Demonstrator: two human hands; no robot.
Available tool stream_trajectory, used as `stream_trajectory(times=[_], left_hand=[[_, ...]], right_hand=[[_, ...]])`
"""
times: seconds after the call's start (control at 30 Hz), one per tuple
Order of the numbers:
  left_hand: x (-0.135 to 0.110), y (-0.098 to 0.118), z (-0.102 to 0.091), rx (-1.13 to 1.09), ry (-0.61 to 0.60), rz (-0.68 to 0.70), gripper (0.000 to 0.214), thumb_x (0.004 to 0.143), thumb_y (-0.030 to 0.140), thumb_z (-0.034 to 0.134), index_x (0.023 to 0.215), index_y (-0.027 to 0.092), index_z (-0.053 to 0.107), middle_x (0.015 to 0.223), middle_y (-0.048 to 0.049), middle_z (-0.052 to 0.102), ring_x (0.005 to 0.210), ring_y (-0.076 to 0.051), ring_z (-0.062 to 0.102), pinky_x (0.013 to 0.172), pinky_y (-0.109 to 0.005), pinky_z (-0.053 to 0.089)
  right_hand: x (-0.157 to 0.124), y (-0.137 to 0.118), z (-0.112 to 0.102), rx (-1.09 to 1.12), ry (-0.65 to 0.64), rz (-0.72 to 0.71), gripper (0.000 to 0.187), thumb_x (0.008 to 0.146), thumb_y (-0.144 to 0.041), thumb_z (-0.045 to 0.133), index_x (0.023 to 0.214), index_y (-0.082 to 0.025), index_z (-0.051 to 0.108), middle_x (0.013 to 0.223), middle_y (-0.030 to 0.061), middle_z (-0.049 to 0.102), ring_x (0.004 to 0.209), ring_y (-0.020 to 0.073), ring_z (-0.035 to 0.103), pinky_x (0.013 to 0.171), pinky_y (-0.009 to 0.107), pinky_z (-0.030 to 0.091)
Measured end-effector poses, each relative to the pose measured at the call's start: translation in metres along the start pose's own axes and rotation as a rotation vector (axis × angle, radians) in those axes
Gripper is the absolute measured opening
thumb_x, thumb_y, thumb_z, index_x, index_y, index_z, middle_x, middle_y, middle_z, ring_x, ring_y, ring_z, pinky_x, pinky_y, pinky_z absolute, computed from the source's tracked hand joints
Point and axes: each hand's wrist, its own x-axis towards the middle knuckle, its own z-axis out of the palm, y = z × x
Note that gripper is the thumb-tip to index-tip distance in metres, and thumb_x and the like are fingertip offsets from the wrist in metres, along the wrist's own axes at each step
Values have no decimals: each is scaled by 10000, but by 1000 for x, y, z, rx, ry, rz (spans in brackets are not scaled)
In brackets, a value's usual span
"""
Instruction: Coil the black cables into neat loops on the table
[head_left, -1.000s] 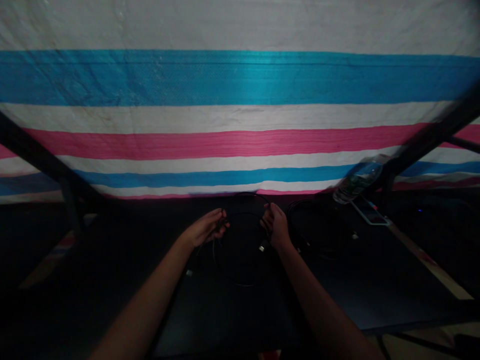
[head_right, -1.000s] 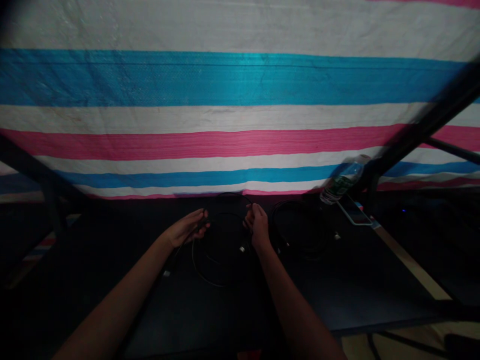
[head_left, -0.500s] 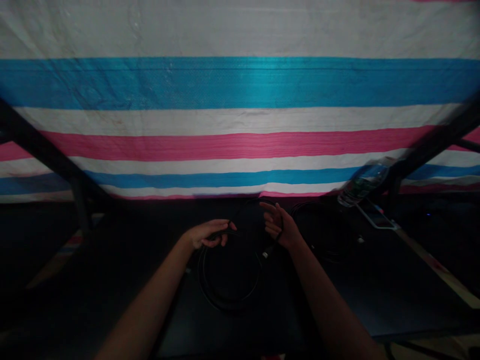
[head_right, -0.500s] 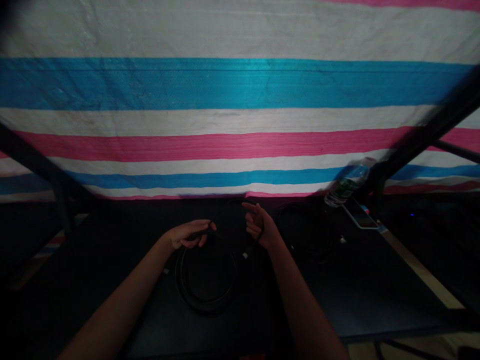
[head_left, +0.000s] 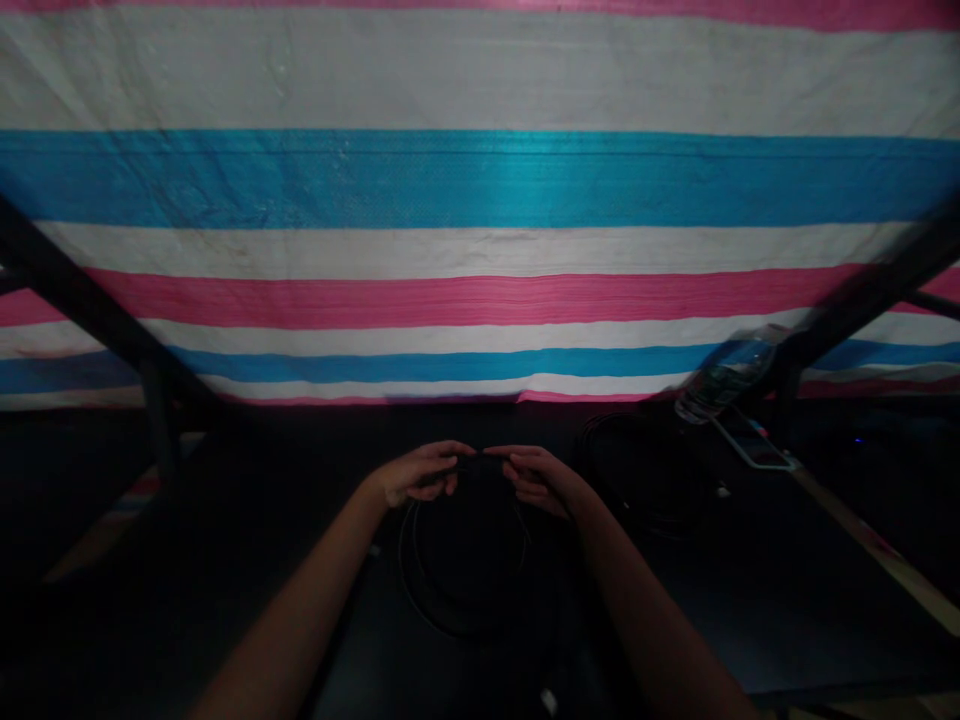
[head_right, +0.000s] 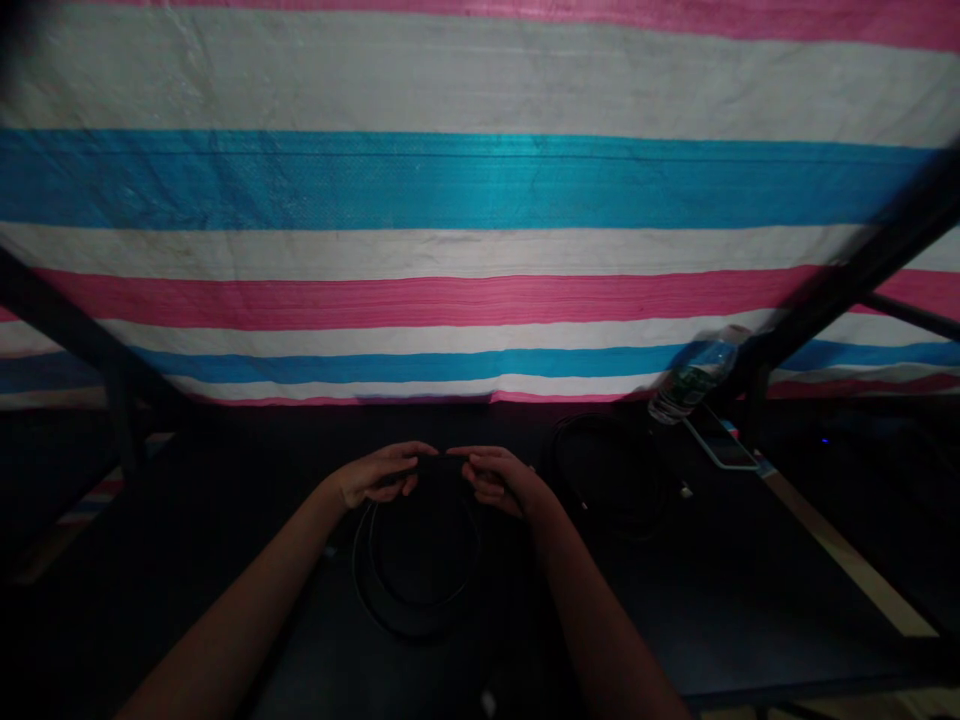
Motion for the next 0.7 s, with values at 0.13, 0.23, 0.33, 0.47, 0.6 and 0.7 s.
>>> stream_trajectory(times=[0.13,0.23,0.33,0.47,0.6,0.7], left_hand=[[1,1,-4,-83,104,75,409,865,357,692,1205,171,561,663,37,576,361,1,249,350,-143,82],[1,1,-5,-72,90,44,392,870,370,683,1177,153,570,659,34,570,369,-2,246,354,-154,77],[0,2,-6,-60,69,8,411,851,377,703,1163,140,576,658,28,570,375,-3,250,364,-161,67],[-4,5,-14,-36,59,-30,440,810,384,745,1137,138,584,660,32,561,384,-2,243,374,-165,65],[-15,12,-29,46,98,-48,453,780,433,763,1081,137,598,618,57,517,388,-3,204,376,-167,56],[-21,17,-35,99,107,-64,465,763,488,769,1018,127,623,605,56,513,388,-1,196,374,-166,61]], right_hand=[[7,5,-9,9,-2,16,345,857,-306,706,1152,-127,716,611,-61,534,352,-5,184,336,159,150],[5,4,-15,46,-28,30,370,887,-287,670,1208,-105,692,581,-79,488,348,-2,184,329,146,176],[2,-1,-19,104,-41,25,378,858,-206,658,1220,-99,685,616,-73,505,354,-10,178,324,130,186],[-5,-12,-21,174,-81,56,383,847,-157,616,1224,-117,675,726,-31,579,365,-15,160,303,116,158],[-32,-14,-14,178,-41,41,367,868,-186,637,1230,-138,676,758,-30,562,376,-23,114,293,113,115],[-72,-7,-8,58,69,83,395,856,-293,716,1229,-165,692,705,-59,493,385,-27,132,307,115,93]])
